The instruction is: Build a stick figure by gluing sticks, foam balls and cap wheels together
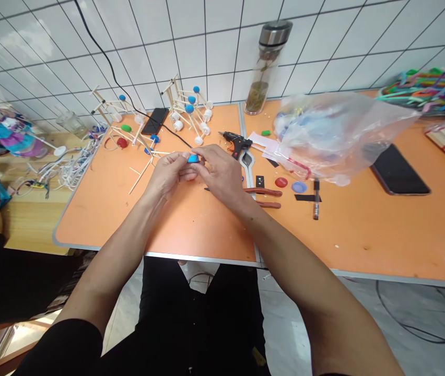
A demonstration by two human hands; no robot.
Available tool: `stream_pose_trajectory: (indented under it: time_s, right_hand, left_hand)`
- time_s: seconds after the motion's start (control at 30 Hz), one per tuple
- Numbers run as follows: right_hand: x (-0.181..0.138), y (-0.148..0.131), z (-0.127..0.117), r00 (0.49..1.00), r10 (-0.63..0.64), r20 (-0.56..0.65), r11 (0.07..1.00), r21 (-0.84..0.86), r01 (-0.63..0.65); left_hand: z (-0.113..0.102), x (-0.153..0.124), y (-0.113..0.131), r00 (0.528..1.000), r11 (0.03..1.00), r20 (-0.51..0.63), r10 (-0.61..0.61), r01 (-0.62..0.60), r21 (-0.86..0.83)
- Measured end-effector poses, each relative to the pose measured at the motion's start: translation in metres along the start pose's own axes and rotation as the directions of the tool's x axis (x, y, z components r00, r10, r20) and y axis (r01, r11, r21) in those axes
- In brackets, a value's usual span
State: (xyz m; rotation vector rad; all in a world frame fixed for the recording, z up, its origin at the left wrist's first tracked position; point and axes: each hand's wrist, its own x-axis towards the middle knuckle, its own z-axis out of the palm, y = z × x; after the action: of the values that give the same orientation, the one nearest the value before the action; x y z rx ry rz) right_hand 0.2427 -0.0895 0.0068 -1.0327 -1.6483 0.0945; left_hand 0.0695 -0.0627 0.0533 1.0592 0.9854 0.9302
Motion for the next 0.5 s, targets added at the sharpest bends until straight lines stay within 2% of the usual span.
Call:
stream_pose_trajectory:
  time_s: [0.1, 0.33, 0.5]
  right_hand:
    - [0.0012, -0.0006, -0.0009, 1.0, -0.016, -0.006, 1.0, 0.01, 0.016]
    - [0.005, -0.003, -0.0022, 0.998, 0.068, 0.006, 0.997, 0.048, -0.068]
    - [0.0065, -0.0072, -0.0034, 0.993, 0.116, -0.001, 0.991, 0.065, -0.115]
  left_hand:
    - [-0.0011, 0.0008, -0.001, 0.999, 0.999, -0.009, 0.035, -0.035, 0.003]
    - [-0.0019, -0.0006, -0.0009, 0.996, 0.996, -0.005, 0.085, -0.085, 0.04]
    - [-0.0017, 0.0016, -0.0017, 0.999, 1.0, 0.028, 0.015, -0.015, -0.005]
